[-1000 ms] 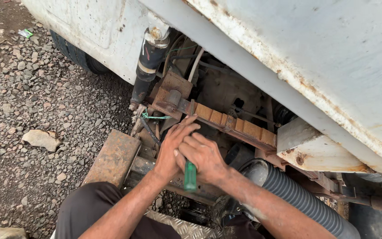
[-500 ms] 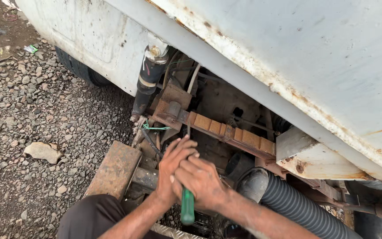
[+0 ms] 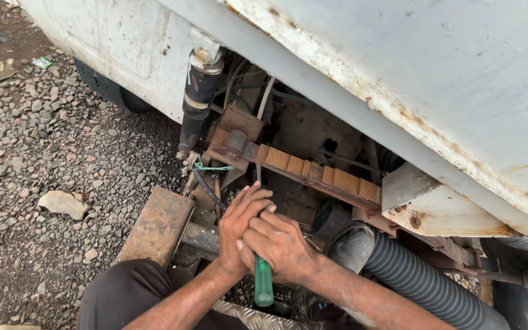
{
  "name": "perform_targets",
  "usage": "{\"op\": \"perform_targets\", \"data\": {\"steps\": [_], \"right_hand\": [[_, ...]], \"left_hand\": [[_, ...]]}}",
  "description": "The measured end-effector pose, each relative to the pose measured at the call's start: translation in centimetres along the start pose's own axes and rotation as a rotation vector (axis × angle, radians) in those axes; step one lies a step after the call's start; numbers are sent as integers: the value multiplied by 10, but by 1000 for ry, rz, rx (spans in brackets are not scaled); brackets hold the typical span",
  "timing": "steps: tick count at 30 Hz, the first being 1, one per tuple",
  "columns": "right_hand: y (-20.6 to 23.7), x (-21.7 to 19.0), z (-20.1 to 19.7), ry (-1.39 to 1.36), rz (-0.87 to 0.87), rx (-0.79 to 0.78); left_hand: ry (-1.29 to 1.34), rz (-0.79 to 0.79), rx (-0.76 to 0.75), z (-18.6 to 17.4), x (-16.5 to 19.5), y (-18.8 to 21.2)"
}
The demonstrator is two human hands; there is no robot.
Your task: The person uses a screwdriver to pry and adjust a rusty metal bracket attached to the underside of a vehicle. The hands repeatedly insert the tool into gaps and apply leverage to shift the bracket.
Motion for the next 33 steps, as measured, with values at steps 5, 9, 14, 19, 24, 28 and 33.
{"op": "perform_targets", "data": {"steps": [5,9,14,19,24,28,33], "right_hand": [[-2,-5,-9,23,-3,24],[-5,-5,-6,23,-6,-1],[-4,-3,1,92,-21,2],[-3,4,7,81,-18,4],[-11,24,21,83,-1,-94],[-7,26,19,81,21,-67],[-3,18,18,85,10,-90]], "left_hand": [[-20,-7,-10,6,-2,2],[-26,-31,-4,5,-5,1],[38,-26,-7,1,-6,-1],[25,-65,-28,1,-11,-3],[-16,-36,-48,2,-19,-19],[-26,-33,-48,0,-21,-16],[-58,-41,-75,2,-19,-8]]}}
Point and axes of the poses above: each hand's wrist, its own y-axis away from the middle knuckle, its own z-axis out of the palm, x = y × z, the point moved 10 cm from there along -y, towards the middle knuckle, and after that the axes turned 9 degrees about -x, right-handed, at the moved point
